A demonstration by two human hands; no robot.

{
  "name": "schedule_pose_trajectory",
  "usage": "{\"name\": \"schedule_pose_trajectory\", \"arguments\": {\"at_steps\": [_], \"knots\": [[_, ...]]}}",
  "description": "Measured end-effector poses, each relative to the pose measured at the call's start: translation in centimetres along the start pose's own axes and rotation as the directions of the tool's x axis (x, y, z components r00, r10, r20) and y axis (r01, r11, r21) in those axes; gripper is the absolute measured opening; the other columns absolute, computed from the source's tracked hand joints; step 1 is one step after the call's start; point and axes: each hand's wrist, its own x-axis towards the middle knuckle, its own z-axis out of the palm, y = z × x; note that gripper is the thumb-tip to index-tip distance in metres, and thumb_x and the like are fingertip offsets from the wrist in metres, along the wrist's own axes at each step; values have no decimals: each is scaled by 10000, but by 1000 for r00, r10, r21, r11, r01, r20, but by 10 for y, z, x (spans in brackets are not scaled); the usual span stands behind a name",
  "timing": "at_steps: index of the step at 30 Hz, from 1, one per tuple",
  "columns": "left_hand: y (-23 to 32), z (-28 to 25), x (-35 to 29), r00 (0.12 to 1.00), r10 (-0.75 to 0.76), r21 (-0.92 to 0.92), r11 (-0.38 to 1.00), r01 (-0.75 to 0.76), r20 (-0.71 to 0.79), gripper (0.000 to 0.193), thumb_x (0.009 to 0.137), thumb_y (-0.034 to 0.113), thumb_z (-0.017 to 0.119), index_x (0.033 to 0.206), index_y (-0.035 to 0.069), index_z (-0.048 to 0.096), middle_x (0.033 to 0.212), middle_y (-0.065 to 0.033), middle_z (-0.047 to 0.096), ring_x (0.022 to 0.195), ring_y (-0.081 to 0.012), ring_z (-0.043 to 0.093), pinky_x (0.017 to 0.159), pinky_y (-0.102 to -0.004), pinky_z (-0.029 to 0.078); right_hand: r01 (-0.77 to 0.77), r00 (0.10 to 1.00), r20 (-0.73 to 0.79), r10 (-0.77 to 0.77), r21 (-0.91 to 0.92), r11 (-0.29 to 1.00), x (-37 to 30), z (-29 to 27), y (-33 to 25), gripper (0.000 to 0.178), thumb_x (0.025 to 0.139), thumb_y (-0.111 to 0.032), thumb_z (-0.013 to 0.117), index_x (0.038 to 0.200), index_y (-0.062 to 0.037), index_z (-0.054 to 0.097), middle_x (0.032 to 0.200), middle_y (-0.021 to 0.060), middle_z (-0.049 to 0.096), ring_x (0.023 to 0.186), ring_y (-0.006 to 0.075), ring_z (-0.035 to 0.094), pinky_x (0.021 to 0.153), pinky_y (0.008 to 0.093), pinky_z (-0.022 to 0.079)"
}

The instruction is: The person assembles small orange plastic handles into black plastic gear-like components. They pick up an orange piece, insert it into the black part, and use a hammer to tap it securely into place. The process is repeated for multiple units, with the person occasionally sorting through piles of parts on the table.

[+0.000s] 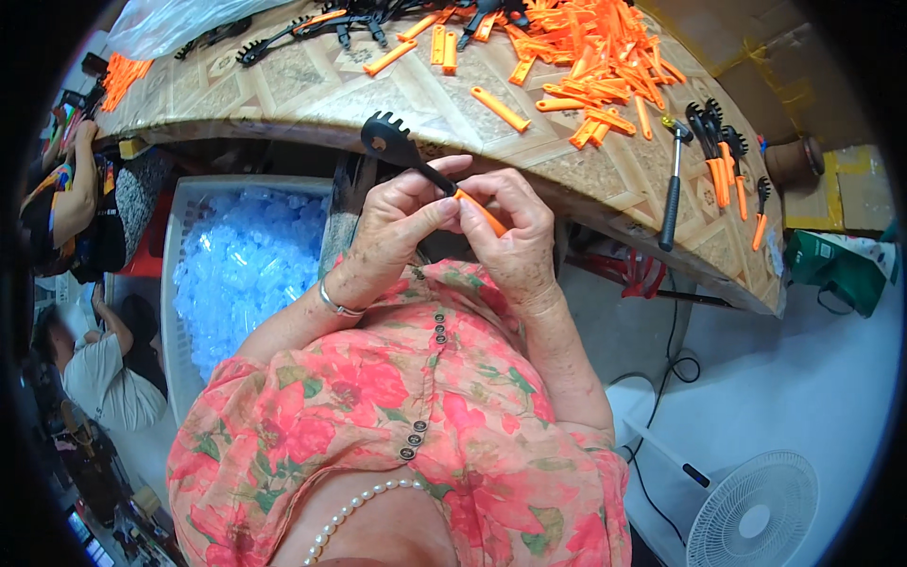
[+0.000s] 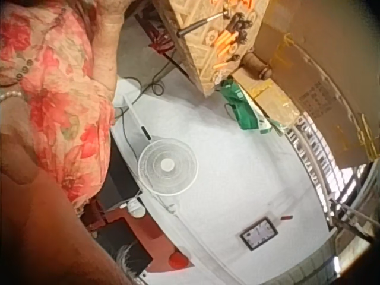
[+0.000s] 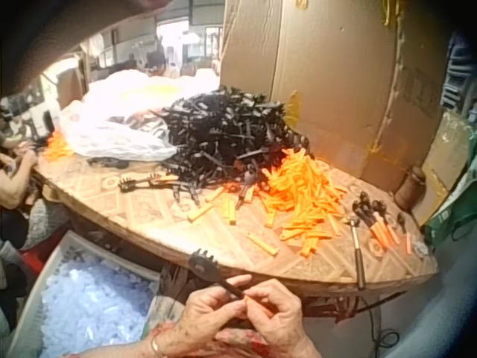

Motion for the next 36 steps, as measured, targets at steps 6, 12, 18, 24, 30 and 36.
{"name": "schedule_pose_trajectory", "arguments": {"at_steps": [6,12,18,24,30,36], "knots": [[7,-2,-1,992,-47,30,999,44,113,427,886,53,615,1298,16,512,1045,-24,626,940,-65,572,844,-230,479,267,953,-51,-298,-318,910,1,0,-8,162,694,42,661,824,-29,594,922,77,568,730,148,582,572,265,470],[5,-3,-1,990,-45,104,994,31,134,278,926,130,588,1164,-13,597,1195,-81,596,892,-74,588,795,-239,507,466,827,57,-559,-625,626,2,-9,-15,193,637,24,697,786,-39,591,854,74,581,766,230,596,627,325,508],[10,0,-2,986,-166,104,980,168,-26,201,925,127,577,1066,-4,637,987,-78,664,822,-108,624,708,-238,529,577,743,215,-634,-686,443,-6,-14,-1,195,655,0,710,833,-23,633,935,65,607,825,232,616,690,337,527],[0,-4,-2,985,-153,1,988,153,-77,197,930,106,562,1067,-18,628,948,-82,659,848,-115,633,748,-243,542,566,770,237,-592,-682,464,-2,-13,0,217,655,-41,702,864,-28,642,946,62,600,851,236,605,752,354,510],[-7,-9,3,991,-91,-46,995,87,-95,212,938,108,556,1092,-24,616,950,-77,657,828,-102,636,740,-219,540,550,800,246,-548,-665,505,3,-12,-4,264,666,-90,708,913,-27,641,963,77,600,887,254,597,798,368,490],[-6,-20,7,977,-17,53,998,28,-211,200,943,112,556,1086,-6,629,900,-62,665,764,-92,649,718,-198,532,484,836,178,-519,-685,544,30,-31,-10,304,720,-109,689,1010,-42,625,1012,121,606,927,297,581,839,399,442]]}}
